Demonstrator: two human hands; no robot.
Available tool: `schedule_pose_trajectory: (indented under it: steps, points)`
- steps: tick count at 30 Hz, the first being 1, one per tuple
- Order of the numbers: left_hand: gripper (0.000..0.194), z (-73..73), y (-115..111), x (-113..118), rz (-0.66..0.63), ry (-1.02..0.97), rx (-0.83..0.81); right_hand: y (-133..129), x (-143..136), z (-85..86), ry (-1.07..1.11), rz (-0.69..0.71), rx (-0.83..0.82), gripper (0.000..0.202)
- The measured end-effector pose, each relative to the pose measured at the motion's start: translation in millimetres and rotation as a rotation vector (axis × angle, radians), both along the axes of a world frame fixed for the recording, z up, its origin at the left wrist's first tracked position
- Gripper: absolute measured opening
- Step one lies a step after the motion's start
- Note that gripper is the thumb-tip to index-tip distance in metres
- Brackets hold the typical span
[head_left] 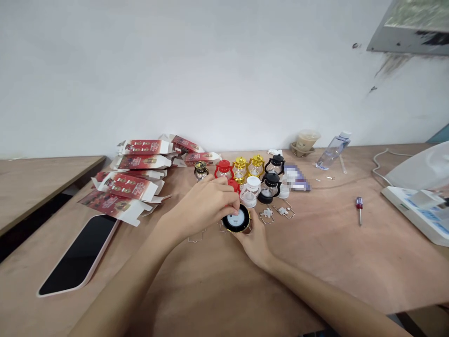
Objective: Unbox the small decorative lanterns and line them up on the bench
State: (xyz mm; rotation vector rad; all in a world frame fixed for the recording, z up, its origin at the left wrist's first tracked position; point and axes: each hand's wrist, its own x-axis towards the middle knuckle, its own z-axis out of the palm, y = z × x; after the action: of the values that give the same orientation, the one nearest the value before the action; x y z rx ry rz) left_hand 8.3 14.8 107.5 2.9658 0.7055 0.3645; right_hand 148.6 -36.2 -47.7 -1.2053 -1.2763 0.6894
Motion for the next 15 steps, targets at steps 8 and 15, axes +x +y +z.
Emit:
schedule_pose_trajectory:
  steps: [8, 15]
  points:
    - [0.019, -8.9, 1.7, 0.6, -0.046, 0.033, 0.101, -1.0, -0.9, 2.5, -0.015, -0.006, -0.037, 0.033]
    - [0.015, -6.5, -3.9, 0.9, -0.006, 0.053, 0.189, -1.7, -1.3, 2.8, -0.018, -0.014, -0.045, 0.034]
